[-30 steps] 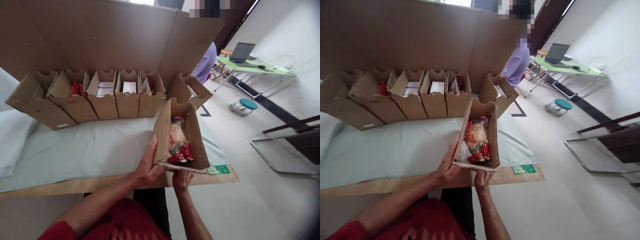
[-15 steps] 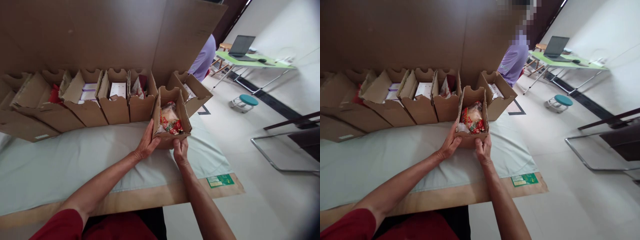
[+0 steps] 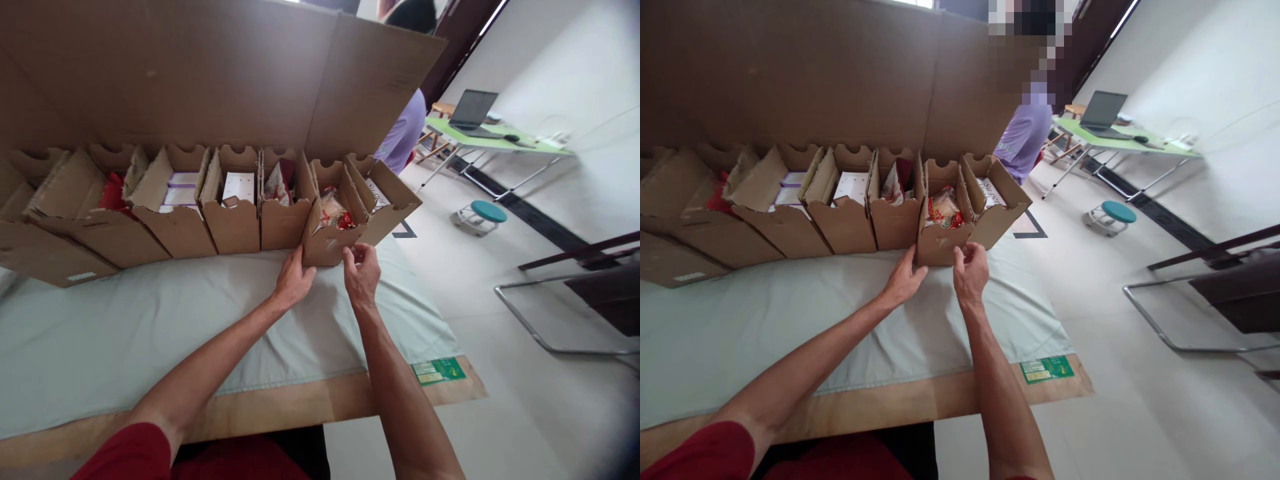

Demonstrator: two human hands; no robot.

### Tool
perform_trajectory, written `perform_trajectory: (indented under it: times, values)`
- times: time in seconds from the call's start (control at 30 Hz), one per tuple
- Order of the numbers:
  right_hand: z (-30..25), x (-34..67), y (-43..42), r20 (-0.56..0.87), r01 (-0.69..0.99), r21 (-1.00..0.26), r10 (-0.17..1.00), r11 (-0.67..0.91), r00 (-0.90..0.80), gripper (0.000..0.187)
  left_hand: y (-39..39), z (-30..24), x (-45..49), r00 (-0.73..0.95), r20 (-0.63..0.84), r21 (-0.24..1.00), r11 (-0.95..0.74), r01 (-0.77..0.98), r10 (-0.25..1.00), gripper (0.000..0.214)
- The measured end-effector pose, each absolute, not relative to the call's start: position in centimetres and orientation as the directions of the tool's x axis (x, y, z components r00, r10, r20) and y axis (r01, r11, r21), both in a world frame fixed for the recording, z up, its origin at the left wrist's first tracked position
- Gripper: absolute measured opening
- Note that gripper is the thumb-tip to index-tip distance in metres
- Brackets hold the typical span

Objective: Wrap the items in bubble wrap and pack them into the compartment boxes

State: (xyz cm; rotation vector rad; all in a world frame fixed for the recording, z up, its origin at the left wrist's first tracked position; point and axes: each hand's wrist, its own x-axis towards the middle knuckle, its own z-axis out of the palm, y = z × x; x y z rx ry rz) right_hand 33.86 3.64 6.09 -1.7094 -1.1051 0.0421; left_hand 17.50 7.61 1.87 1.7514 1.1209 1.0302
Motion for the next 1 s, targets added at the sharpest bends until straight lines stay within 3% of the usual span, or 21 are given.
perform_trajectory:
  times: [0.07,0.17,0.3,0.4,0.63,0.8,1.0]
  values:
    - [5.6,32.7,2.2,0.472,0.668,-0.744,0.714,0.009,0.517,0.026,6.6,0.8,16.1,0.287,0.216,0.886,-0.310,0.343,0.933,0.069]
    - [4.7,30.5,0.8,0.465,0.721,-0.678,0.843,0.144,0.269,0.019,5.1,-0.5,14.4,0.297,0.250,0.855,-0.354,0.380,0.922,0.066]
    - [4.1,28.7,2.4,0.342,0.742,-0.631,0.940,0.224,0.008,0.043,4.3,-1.1,14.1,0.286,0.306,0.839,-0.399,0.370,0.908,0.067]
    - [4.1,28.8,4.6,0.305,0.785,-0.594,0.952,0.177,0.015,0.052,4.2,-1.1,14.5,0.276,0.331,0.826,-0.419,0.377,0.902,0.069]
    - [4.4,30.2,7.4,0.287,0.844,-0.529,0.955,0.091,0.077,0.053,4.2,-1.1,14.6,0.298,0.320,0.808,-0.423,0.410,0.899,0.074]
    - [4.7,30.2,8.4,0.284,0.846,-0.522,0.958,0.110,0.050,0.056,4.2,-1.0,14.6,0.307,0.322,0.804,-0.430,0.411,0.896,0.074]
    - [8.1,28.6,6.8,0.492,0.759,-0.605,0.863,0.241,0.118,0.036,4.0,-0.7,14.3,0.332,0.309,0.807,-0.431,0.404,0.891,0.070]
